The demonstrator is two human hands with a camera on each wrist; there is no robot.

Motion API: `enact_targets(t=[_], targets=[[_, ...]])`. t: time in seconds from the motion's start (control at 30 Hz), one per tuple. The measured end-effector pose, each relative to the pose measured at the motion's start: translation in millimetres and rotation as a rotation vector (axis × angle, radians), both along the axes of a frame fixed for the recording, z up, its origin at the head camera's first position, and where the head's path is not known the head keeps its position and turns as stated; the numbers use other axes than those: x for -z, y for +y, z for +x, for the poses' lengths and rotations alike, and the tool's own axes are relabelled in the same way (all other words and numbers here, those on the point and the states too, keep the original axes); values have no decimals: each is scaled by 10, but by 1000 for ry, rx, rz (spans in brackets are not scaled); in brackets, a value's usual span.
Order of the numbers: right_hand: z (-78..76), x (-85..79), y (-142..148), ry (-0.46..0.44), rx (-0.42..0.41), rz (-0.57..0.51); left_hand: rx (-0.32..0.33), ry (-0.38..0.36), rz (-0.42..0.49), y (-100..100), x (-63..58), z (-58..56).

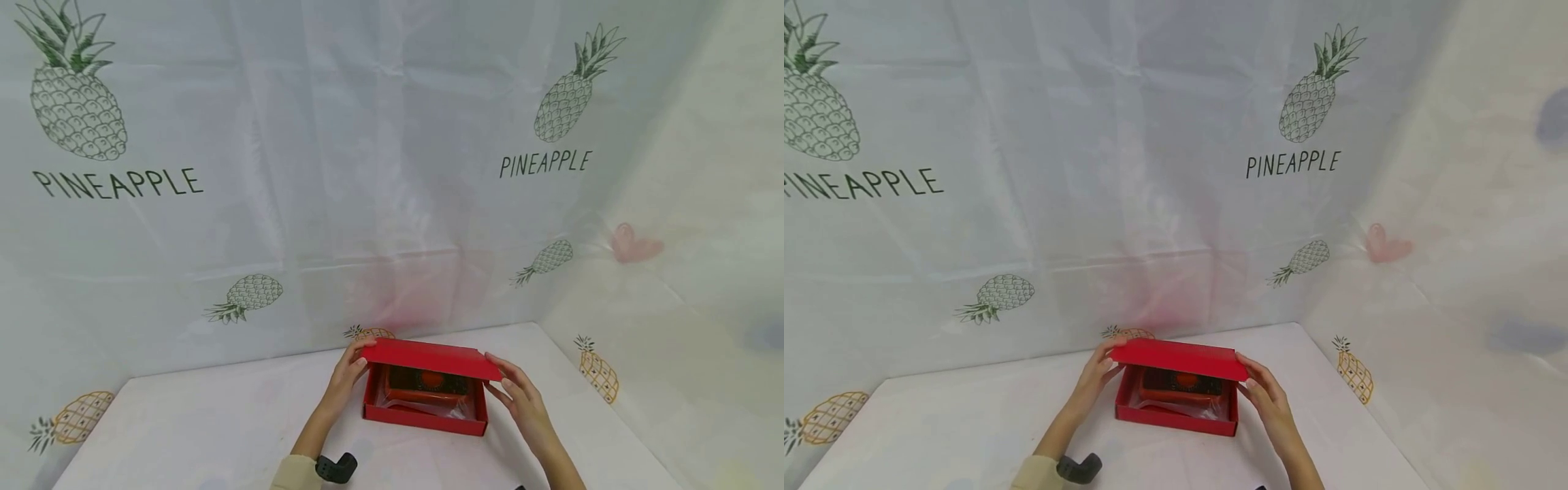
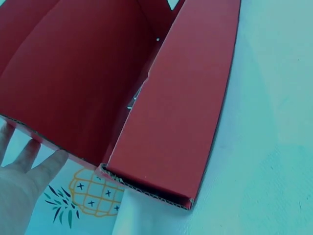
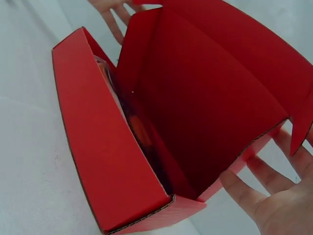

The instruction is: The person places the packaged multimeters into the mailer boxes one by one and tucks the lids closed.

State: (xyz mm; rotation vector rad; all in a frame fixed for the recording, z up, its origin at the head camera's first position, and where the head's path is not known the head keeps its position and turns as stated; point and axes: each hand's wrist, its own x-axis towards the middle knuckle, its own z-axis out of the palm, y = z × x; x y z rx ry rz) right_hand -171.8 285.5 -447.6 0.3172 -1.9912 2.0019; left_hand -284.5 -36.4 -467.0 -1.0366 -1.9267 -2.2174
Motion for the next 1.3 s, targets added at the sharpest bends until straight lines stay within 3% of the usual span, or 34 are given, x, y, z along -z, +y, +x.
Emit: enact_targets(t=[0.3,0.57,0.8,0.9,1.1,1.3], targets=[[34,81,82,70,-128,-5,45,13,9,-58,83,29],[123,152,172,-78,-48,123,26,121,-23,-104,195,60],[146,210,218,-83,-64,160,1,186,-46,-136,229,120],[169,223,233,-80,-67,184,8,183,-54,-152,261,126],[208,200,227,-187,-41,198,35,159,-36,-172,301,133],[229,247,213,-179,-64,213,-9,100,-90,-250,375,193]])
